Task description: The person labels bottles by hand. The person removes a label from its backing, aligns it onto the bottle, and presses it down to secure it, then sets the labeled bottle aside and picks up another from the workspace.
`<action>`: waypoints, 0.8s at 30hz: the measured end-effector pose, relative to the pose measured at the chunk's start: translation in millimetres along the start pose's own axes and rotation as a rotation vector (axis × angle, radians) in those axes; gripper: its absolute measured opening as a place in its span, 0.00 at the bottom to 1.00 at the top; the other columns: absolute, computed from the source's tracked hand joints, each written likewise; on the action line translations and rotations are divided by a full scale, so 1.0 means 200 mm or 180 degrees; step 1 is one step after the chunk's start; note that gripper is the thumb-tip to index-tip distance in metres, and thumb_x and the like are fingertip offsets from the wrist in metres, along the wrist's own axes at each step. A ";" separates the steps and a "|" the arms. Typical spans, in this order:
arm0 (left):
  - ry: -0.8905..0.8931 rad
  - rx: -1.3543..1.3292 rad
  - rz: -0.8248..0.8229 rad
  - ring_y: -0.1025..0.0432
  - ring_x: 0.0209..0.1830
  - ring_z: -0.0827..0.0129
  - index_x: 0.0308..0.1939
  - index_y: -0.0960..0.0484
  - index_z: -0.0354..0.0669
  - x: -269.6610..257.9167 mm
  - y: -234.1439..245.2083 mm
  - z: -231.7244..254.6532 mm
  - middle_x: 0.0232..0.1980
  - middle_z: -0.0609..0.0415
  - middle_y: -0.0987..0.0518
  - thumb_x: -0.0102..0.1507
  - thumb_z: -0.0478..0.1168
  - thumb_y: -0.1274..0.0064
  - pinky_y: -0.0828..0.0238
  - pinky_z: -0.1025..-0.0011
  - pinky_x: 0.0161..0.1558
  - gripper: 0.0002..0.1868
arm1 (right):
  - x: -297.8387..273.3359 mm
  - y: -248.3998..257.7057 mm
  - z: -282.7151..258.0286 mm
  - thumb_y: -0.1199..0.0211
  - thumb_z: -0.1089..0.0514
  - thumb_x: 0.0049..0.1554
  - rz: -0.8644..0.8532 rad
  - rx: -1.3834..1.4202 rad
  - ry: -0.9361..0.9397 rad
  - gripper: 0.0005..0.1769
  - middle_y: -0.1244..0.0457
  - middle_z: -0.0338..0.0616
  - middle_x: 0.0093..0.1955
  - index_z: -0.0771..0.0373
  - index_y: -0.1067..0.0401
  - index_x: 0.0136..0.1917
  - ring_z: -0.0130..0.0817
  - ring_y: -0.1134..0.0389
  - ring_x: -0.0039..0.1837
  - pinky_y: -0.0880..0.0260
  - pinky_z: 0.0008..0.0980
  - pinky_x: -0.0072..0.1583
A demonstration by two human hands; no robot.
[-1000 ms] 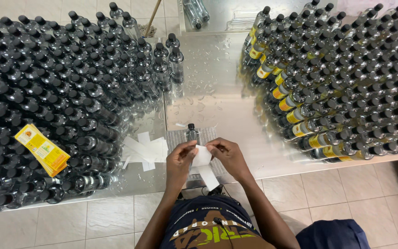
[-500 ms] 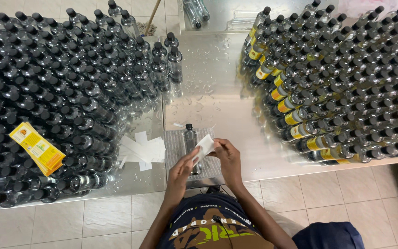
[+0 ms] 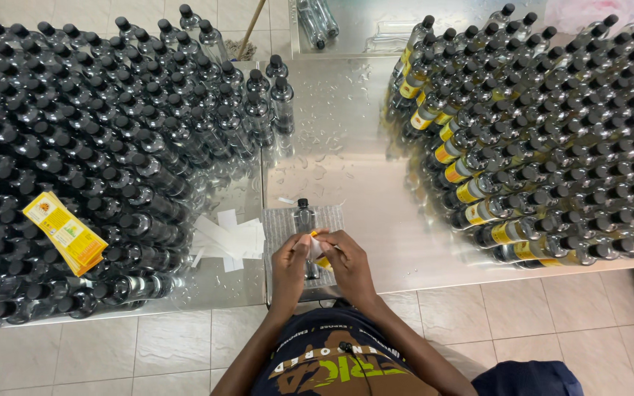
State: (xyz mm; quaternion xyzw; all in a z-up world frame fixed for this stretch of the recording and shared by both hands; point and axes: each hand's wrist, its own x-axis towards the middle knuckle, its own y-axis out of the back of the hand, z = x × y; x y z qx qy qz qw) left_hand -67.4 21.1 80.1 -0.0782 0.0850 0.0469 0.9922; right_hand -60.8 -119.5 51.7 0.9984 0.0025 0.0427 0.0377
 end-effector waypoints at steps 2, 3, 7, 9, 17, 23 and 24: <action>0.0031 -0.0002 0.0123 0.20 0.50 0.62 0.55 0.08 0.40 0.03 0.02 -0.07 0.45 0.41 0.10 0.76 0.46 0.51 0.25 0.57 0.57 0.19 | 0.01 -0.02 -0.04 0.38 0.61 0.69 -0.0041 0.0017 0.0015 0.13 0.29 0.51 0.49 0.69 0.18 0.60 0.35 0.24 0.50 0.19 0.39 0.53; 0.0072 -0.0015 0.0245 0.22 0.48 0.66 0.53 0.08 0.39 0.04 0.04 -0.10 0.43 0.43 0.10 0.76 0.45 0.51 0.26 0.59 0.55 0.18 | 0.00 -0.03 -0.06 0.38 0.62 0.69 -0.0084 0.0021 0.0022 0.13 0.28 0.51 0.50 0.69 0.18 0.61 0.35 0.24 0.51 0.19 0.40 0.53; 0.0456 -0.0166 0.0546 0.19 0.50 0.60 0.54 0.09 0.38 0.08 0.06 -0.10 0.47 0.40 0.10 0.75 0.44 0.50 0.24 0.58 0.56 0.17 | 0.02 -0.06 0.07 0.36 0.62 0.68 -0.0017 0.0250 -0.0476 0.12 0.29 0.56 0.48 0.71 0.18 0.61 0.39 0.24 0.48 0.18 0.43 0.55; 0.0825 -0.0818 0.1062 0.19 0.62 0.50 0.60 0.15 0.33 0.16 0.12 -0.16 0.57 0.36 0.12 0.77 0.43 0.57 0.28 0.54 0.65 0.19 | 0.04 -0.06 0.08 0.39 0.57 0.70 0.0284 0.0872 -0.0939 0.17 0.30 0.55 0.48 0.74 0.21 0.62 0.40 0.26 0.50 0.16 0.47 0.59; 0.1096 -0.2478 0.1858 0.27 0.77 0.53 0.72 0.27 0.40 0.53 0.93 -1.05 0.74 0.44 0.21 0.79 0.43 0.56 0.34 0.50 0.79 0.19 | 0.07 0.02 0.09 0.47 0.60 0.73 0.0959 0.1042 -0.1301 0.16 0.33 0.50 0.55 0.73 0.24 0.64 0.37 0.30 0.58 0.21 0.40 0.60; 0.0762 -0.2047 0.2630 0.24 0.74 0.53 0.63 0.23 0.45 0.58 1.25 -1.29 0.67 0.50 0.15 0.80 0.46 0.60 0.34 0.49 0.78 0.15 | 0.13 0.17 0.19 0.50 0.60 0.74 0.1137 0.0658 -0.1131 0.17 0.34 0.59 0.59 0.74 0.28 0.67 0.48 0.30 0.62 0.23 0.47 0.64; 0.0700 -0.1775 0.2730 0.24 0.73 0.51 0.63 0.20 0.44 0.56 1.25 -1.27 0.66 0.47 0.14 0.79 0.46 0.58 0.32 0.47 0.76 0.16 | 0.14 0.19 0.21 0.48 0.61 0.74 0.1163 0.0694 -0.0953 0.15 0.35 0.53 0.57 0.73 0.28 0.65 0.41 0.30 0.60 0.22 0.44 0.63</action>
